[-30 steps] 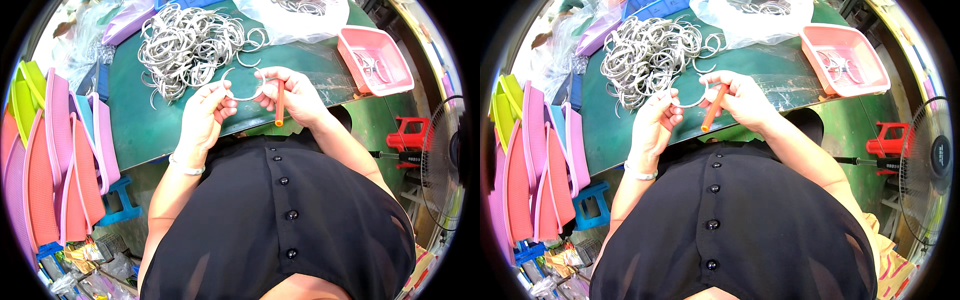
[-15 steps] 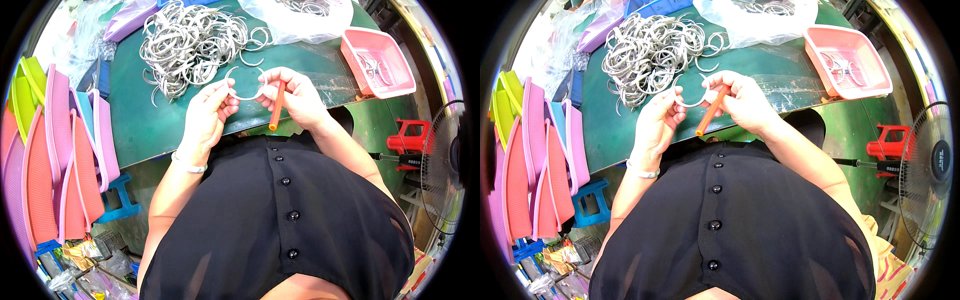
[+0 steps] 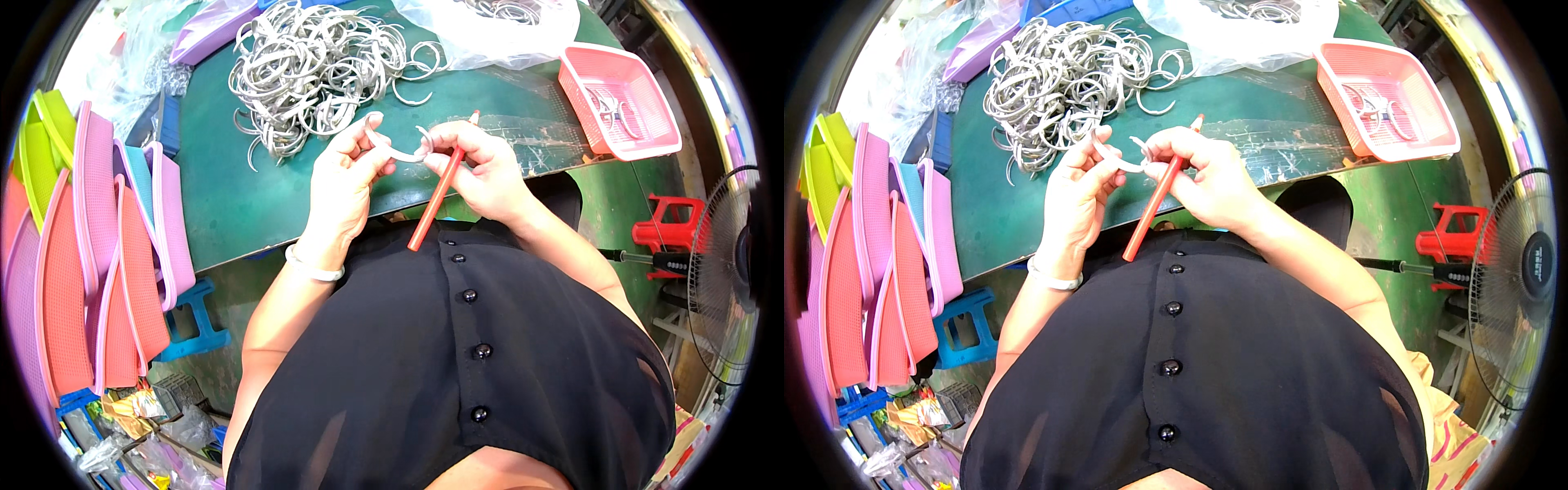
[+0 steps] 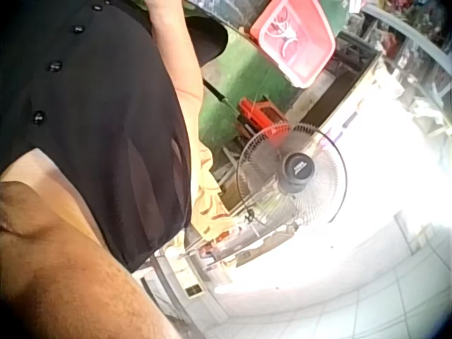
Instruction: The person uses a red pen to mark individual silver-colored metal components by hand and then places them into a plastic bag. They handle the items one at a time from a large pile on the workbench.
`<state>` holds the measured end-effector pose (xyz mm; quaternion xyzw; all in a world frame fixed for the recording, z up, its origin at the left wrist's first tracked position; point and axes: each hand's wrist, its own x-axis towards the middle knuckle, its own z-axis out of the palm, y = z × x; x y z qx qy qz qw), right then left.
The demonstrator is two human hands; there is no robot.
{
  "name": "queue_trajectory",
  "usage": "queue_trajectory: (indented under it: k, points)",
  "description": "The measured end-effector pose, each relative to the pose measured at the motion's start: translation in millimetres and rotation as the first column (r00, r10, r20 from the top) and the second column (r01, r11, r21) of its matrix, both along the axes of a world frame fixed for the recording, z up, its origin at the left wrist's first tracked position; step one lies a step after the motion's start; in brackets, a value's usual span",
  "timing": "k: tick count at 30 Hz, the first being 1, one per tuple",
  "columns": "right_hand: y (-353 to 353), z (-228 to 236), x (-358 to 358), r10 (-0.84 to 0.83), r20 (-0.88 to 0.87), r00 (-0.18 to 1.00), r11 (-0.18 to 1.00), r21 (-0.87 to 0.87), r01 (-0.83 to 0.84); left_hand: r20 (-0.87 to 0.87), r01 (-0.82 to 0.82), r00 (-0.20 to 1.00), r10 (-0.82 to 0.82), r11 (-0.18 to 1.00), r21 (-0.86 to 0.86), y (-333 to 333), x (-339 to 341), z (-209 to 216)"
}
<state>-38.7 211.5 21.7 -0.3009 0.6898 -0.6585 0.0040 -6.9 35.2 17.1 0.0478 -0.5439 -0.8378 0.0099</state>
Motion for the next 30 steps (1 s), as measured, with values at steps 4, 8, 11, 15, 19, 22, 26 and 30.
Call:
queue_trajectory:
  k: [4,8,11,15,19,22,26,30]
  points:
    - [0.5,2.0,3.4,-0.052,-0.247,0.968,0.989,0.122,0.084,-0.059,-0.016,0.998,0.014,0.999,-0.034,2.6,-0.9,0.8]
    - [-1.6,-1.3,3.7,-0.084,-0.376,0.923,0.983,0.118,0.138,-0.142,0.005,0.990,-0.015,0.997,-0.071,4.4,-0.9,-0.9]
    - [-3.0,-1.6,2.7,-0.072,-0.439,0.896,0.986,0.103,0.129,-0.161,0.032,0.986,-0.047,0.995,-0.096,3.8,0.2,-0.9]
    - [-3.7,-0.4,1.9,-0.055,-0.523,0.851,0.986,0.108,0.130,-0.173,0.060,0.982,-0.073,0.995,-0.077,5.8,1.8,2.7]
    - [-4.1,-0.7,0.9,-0.047,-0.634,0.772,0.978,0.129,0.166,-0.193,0.092,0.976,-0.100,0.995,-0.049,4.7,-0.6,-1.8]
    - [-2.4,0.4,1.3,-0.033,-0.695,0.718,0.968,0.155,0.195,-0.203,0.115,0.972,-0.117,0.993,-0.019,3.8,-1.4,-3.3]
    - [-2.3,-1.3,-0.9,-0.065,-0.736,0.673,0.967,0.122,0.226,-0.210,0.129,0.969,-0.128,0.992,-0.012,3.4,-2.1,-2.8]
    - [-1.7,-3.7,-3.1,-0.083,-0.733,0.676,0.970,0.096,0.223,-0.232,0.128,0.965,-0.126,0.992,-0.007,2.2,-2.0,-4.0]
